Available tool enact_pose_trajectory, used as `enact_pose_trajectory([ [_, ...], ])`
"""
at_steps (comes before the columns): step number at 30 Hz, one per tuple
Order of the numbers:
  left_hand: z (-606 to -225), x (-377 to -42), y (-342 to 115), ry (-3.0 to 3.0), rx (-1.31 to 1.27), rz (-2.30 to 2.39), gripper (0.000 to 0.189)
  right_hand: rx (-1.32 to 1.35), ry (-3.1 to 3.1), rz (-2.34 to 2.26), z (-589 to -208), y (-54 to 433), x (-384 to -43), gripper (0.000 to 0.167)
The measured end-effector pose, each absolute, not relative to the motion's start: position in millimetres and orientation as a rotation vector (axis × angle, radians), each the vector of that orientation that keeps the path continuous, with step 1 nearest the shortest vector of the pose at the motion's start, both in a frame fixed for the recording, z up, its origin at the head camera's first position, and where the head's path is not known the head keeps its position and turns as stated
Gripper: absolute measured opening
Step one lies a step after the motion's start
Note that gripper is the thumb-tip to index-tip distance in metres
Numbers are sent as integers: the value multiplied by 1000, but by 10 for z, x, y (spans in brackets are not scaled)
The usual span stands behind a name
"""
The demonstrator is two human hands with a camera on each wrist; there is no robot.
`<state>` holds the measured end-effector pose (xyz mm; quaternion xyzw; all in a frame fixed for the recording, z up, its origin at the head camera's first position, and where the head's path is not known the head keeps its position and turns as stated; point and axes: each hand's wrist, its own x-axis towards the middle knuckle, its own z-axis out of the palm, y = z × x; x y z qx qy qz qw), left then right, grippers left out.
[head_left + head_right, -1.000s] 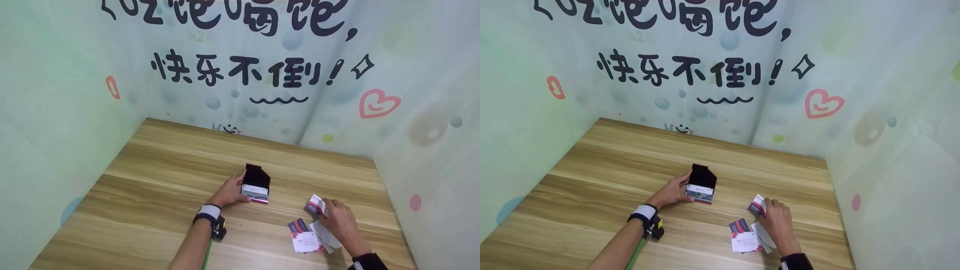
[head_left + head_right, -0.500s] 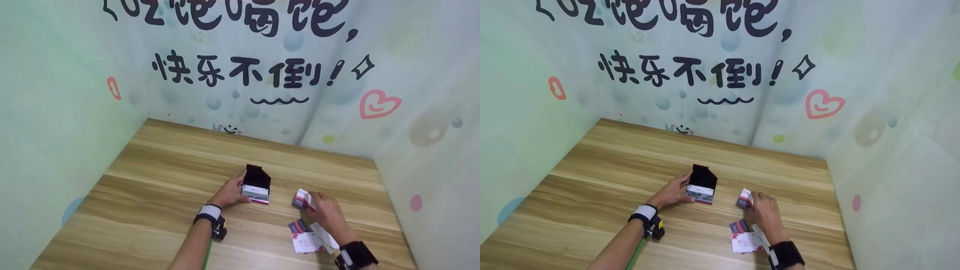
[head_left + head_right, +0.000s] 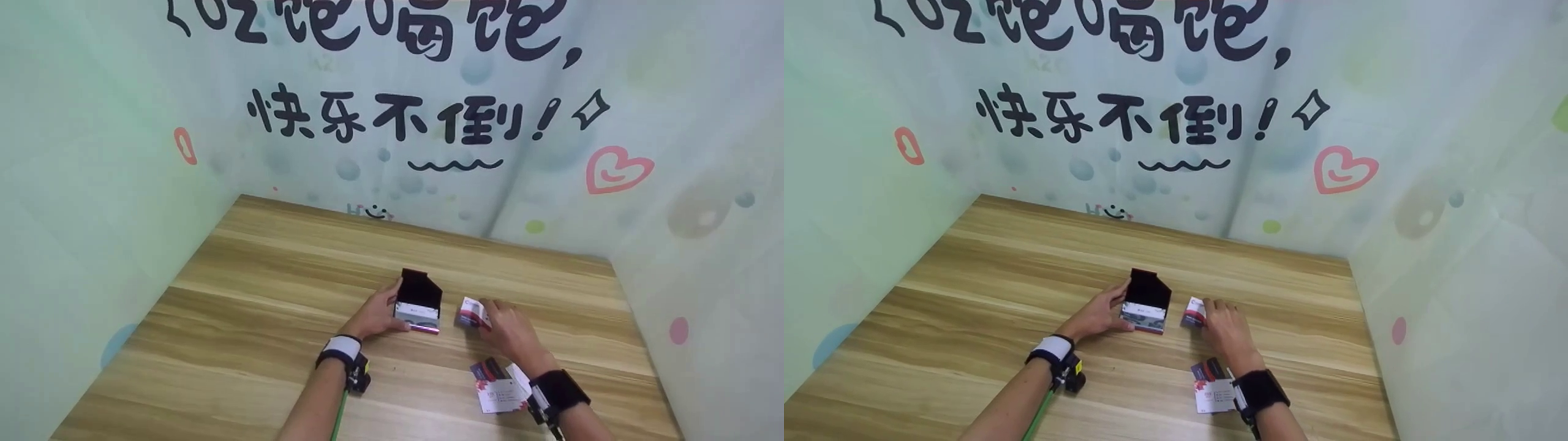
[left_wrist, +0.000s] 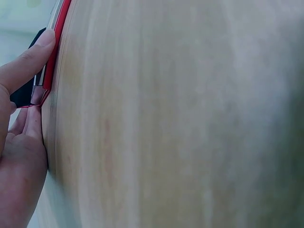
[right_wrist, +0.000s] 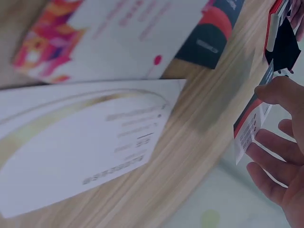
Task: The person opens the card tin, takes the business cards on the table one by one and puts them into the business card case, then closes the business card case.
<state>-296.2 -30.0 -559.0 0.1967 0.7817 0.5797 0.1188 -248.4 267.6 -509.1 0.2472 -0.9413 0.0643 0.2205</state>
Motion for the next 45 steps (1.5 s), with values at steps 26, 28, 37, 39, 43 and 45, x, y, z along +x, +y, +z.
enact_pose_trajectory([
  [26,-5631,-2978,-278,2254,595,1761,111,892,-2684,103,-4993,1881,-2845,43],
  [28,-5629,-2982,-280,2244,587,1766,111,893,-2706,111,-4993,1834,-2856,43],
  [37,-5604,-2978,-302,2351,622,1704,111,875,-2744,163,-5038,1646,-2905,46],
  [39,-5599,-2973,-304,2369,629,1699,110,869,-2734,165,-5048,1616,-2910,47],
  [43,-5602,-2974,-302,2352,632,1720,109,866,-2706,167,-5074,1579,-2916,45],
  [45,-5604,-2973,-304,2351,626,1719,109,867,-2685,170,-5093,1568,-2921,42],
])
